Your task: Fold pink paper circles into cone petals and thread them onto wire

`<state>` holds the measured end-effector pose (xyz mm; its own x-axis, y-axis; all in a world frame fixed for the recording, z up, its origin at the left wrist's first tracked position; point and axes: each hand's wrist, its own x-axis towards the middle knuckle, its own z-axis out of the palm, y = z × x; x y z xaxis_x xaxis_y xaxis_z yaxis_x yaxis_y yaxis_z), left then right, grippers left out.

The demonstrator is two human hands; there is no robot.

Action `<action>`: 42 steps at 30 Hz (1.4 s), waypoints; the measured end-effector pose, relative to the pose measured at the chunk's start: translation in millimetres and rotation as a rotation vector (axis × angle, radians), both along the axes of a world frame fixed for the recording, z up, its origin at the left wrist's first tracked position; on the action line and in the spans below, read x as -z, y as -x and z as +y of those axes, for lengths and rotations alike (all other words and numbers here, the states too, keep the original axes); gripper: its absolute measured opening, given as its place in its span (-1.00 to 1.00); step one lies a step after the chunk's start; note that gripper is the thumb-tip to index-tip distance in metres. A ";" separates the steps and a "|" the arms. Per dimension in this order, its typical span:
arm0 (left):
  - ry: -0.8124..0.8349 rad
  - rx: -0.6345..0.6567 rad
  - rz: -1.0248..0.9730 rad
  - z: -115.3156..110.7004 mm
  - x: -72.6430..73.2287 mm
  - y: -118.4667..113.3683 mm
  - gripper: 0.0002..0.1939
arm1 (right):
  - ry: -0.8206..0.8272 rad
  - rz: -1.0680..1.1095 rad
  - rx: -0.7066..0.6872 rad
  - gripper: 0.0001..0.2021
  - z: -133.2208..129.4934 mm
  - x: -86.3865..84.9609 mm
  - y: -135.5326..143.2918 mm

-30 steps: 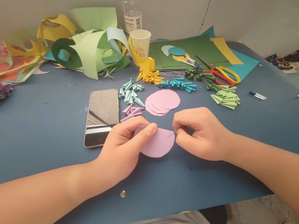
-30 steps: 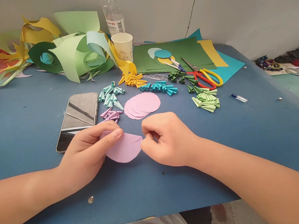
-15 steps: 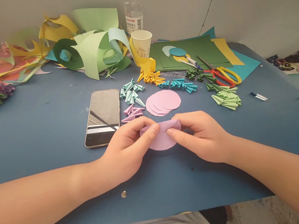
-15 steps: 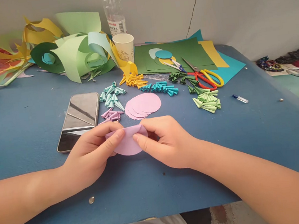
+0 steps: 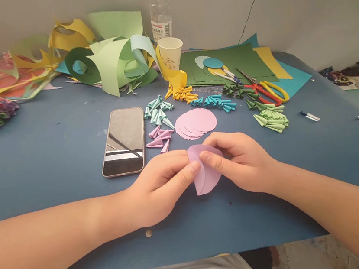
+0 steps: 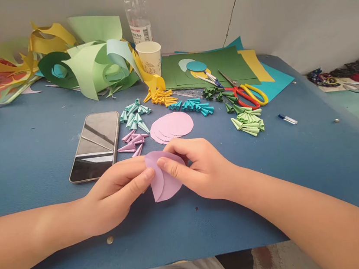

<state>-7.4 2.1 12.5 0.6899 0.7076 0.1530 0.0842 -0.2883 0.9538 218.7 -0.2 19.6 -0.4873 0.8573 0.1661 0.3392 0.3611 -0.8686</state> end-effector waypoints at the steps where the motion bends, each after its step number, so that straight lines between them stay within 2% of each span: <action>1: 0.016 -0.009 -0.003 -0.6 1.1 0.0 -0.60 | 0.003 -0.004 -0.012 -0.75 0.1 -0.4 -0.1; 3: 0.069 -0.050 -0.007 -2.1 4.6 -0.1 -0.63 | 0.009 -0.015 -0.035 -0.72 0.1 -1.7 -0.7; 6: 0.184 -0.123 -0.075 -4.8 10.2 -0.7 -0.80 | 0.030 -0.005 -0.094 -0.74 0.0 -3.8 -1.9; 9: 0.232 -0.131 -0.125 -6.9 12.9 -1.3 -0.78 | 0.066 0.029 -0.118 -0.75 0.3 -4.4 -2.6; 18: 0.178 -0.114 -0.075 -5.9 14.0 -0.8 -0.87 | 0.262 0.094 0.029 -0.73 2.7 -1.9 0.7; 23: 0.213 -0.134 -0.138 -8.1 16.9 -1.1 -0.76 | 0.297 0.119 0.041 -0.76 2.8 -2.9 1.2; 28: 0.192 -0.163 -0.185 -6.8 17.9 -2.3 -0.76 | 0.325 0.141 0.050 -0.75 2.8 -3.3 1.1; 31: 0.186 -0.148 -0.152 -6.3 17.7 -1.3 -0.82 | 0.333 0.143 0.050 -0.77 2.5 -3.9 1.0; 42: 0.165 -0.136 -0.058 -7.4 15.8 -0.3 -0.79 | 0.351 0.169 0.044 -0.76 3.1 -4.6 0.5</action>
<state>-7.1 -5.3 -3.3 0.5798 0.8122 0.0640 0.0551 -0.1174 0.9916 218.2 2.9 24.3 -0.4402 0.8955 -0.0663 0.1894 0.0204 -0.9817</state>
